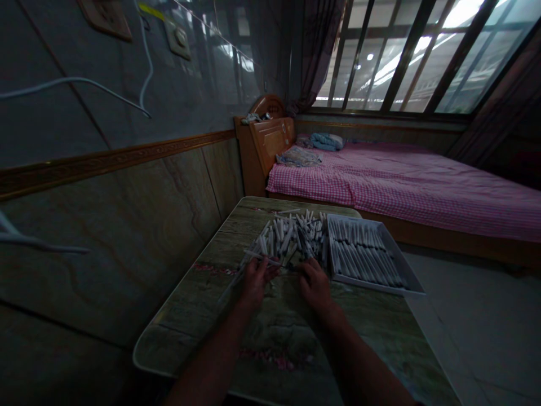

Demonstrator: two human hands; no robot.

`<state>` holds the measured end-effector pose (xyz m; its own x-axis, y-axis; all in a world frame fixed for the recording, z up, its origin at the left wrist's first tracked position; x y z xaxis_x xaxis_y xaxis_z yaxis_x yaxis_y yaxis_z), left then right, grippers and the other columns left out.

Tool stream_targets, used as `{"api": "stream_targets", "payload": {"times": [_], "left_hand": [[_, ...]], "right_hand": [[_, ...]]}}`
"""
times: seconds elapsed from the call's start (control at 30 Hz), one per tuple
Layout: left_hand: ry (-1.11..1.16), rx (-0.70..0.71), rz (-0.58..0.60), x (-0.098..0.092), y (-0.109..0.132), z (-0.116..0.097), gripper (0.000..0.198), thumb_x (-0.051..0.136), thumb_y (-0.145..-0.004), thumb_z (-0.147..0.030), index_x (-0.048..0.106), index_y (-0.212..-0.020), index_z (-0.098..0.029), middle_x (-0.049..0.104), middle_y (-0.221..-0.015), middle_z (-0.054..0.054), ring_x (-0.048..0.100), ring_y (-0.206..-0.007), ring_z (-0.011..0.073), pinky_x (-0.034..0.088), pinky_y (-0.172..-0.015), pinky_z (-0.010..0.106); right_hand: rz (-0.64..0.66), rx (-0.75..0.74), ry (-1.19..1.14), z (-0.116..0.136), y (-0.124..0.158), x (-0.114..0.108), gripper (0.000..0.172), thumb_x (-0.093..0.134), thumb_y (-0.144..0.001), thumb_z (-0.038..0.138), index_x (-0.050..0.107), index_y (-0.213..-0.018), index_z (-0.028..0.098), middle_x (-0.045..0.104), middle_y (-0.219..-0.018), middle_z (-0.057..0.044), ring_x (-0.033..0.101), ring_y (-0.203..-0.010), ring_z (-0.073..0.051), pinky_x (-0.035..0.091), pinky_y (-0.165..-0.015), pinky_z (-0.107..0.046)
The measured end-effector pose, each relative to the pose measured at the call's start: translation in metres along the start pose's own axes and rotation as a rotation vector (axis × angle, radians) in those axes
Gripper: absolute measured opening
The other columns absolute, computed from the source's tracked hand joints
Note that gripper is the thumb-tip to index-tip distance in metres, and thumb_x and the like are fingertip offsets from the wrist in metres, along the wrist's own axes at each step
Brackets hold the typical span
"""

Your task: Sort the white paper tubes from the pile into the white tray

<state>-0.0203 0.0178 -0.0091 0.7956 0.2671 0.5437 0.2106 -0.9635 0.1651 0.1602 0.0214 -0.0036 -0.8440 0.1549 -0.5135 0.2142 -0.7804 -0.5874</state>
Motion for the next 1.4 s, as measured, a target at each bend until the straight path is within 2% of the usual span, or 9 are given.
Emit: {"api": "stream_targets", "payload": {"times": [0.1,0.27,0.33,0.43,0.67,0.97,1.1,1.27,1.4], "left_hand": [[-0.007,-0.038,0.039,0.003,0.003,0.002,0.042,0.083,-0.066,-0.039,0.056,-0.091,-0.019,0.075,-0.087,0.005,0.074,-0.074,0.0212,0.06,-0.066,0.031],[0.057,-0.095,0.062,0.006,0.002,0.006,0.029,0.081,-0.07,-0.028,0.059,-0.088,-0.019,0.075,-0.082,0.003,0.075,-0.073,0.0214,0.06,-0.071,0.033],[0.165,-0.101,0.022,0.004,-0.001,0.002,0.021,0.078,-0.075,-0.022,0.06,-0.086,-0.019,0.075,-0.08,0.003,0.074,-0.071,0.0192,0.06,-0.071,0.031],[0.302,-0.123,-0.035,0.002,-0.005,-0.005,0.01,0.072,-0.081,-0.015,0.062,-0.083,-0.017,0.075,-0.077,0.003,0.074,-0.069,0.0163,0.061,-0.069,0.027],[0.355,-0.149,-0.04,0.005,-0.003,-0.01,0.005,0.067,-0.084,-0.013,0.064,-0.082,-0.015,0.075,-0.075,0.003,0.074,-0.069,0.0151,0.061,-0.065,0.024],[0.25,-0.114,-0.003,0.002,-0.003,0.0,0.021,0.081,-0.071,-0.02,0.064,-0.083,-0.015,0.075,-0.082,0.005,0.073,-0.074,0.0166,0.06,-0.07,0.027],[0.2,-0.097,0.019,-0.001,-0.004,0.004,0.033,0.087,-0.064,-0.024,0.063,-0.085,-0.016,0.075,-0.083,0.005,0.073,-0.077,0.0182,0.06,-0.073,0.029],[0.153,-0.09,0.037,-0.001,-0.004,0.006,0.034,0.087,-0.063,-0.027,0.063,-0.085,-0.017,0.075,-0.084,0.004,0.073,-0.078,0.0181,0.059,-0.075,0.03],[0.13,-0.088,0.064,0.001,-0.004,0.008,0.036,0.087,-0.062,-0.029,0.062,-0.085,-0.017,0.074,-0.082,0.003,0.073,-0.077,0.0174,0.059,-0.075,0.028]], "right_hand": [[-0.009,0.021,-0.054,0.005,0.0,0.001,0.027,0.045,-0.077,0.01,0.066,-0.091,0.02,0.054,-0.083,-0.004,0.056,-0.08,-0.018,0.047,-0.072,-0.029],[0.052,0.004,-0.228,0.012,-0.002,0.003,0.031,0.046,-0.09,0.022,0.06,-0.118,0.021,0.061,-0.107,-0.007,0.058,-0.1,-0.021,0.047,-0.088,-0.035],[-0.019,0.073,-0.233,0.006,-0.002,0.003,0.032,0.04,-0.095,0.027,0.057,-0.122,0.02,0.062,-0.112,-0.008,0.058,-0.104,-0.021,0.046,-0.092,-0.035],[-0.093,0.196,-0.068,-0.007,-0.002,0.002,0.03,0.038,-0.096,0.026,0.062,-0.113,0.018,0.064,-0.104,-0.008,0.06,-0.098,-0.021,0.047,-0.089,-0.034],[0.195,0.269,0.431,-0.007,-0.003,0.007,0.023,0.05,-0.093,0.022,0.07,-0.106,0.02,0.065,-0.103,-0.009,0.062,-0.094,-0.021,0.045,-0.081,-0.029],[0.293,0.276,0.599,0.002,-0.017,0.014,0.016,0.058,-0.091,0.027,0.072,-0.097,0.022,0.067,-0.101,-0.01,0.062,-0.096,-0.026,0.045,-0.075,-0.031],[0.219,0.298,0.48,-0.003,-0.014,0.015,0.02,0.053,-0.091,0.022,0.072,-0.097,0.021,0.069,-0.099,-0.01,0.063,-0.092,-0.025,0.046,-0.075,-0.031],[0.034,0.301,-0.004,-0.011,-0.006,0.018,0.024,0.051,-0.086,0.024,0.072,-0.096,0.019,0.072,-0.095,-0.007,0.066,-0.09,-0.022,0.049,-0.082,-0.032],[-0.069,0.415,-0.251,-0.006,-0.004,0.02,0.022,0.056,-0.078,0.032,0.071,-0.086,0.018,0.073,-0.083,-0.006,0.066,-0.08,-0.022,0.051,-0.074,-0.031]]}}
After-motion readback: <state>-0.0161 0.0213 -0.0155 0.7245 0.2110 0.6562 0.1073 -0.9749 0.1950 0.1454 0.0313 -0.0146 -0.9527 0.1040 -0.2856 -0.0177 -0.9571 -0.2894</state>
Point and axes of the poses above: each hand's wrist, its own y-axis away from the middle knuckle, its own x-axis out of the palm, z = x × y, the point moved 1 cm from there along -y, towards the middle knuckle
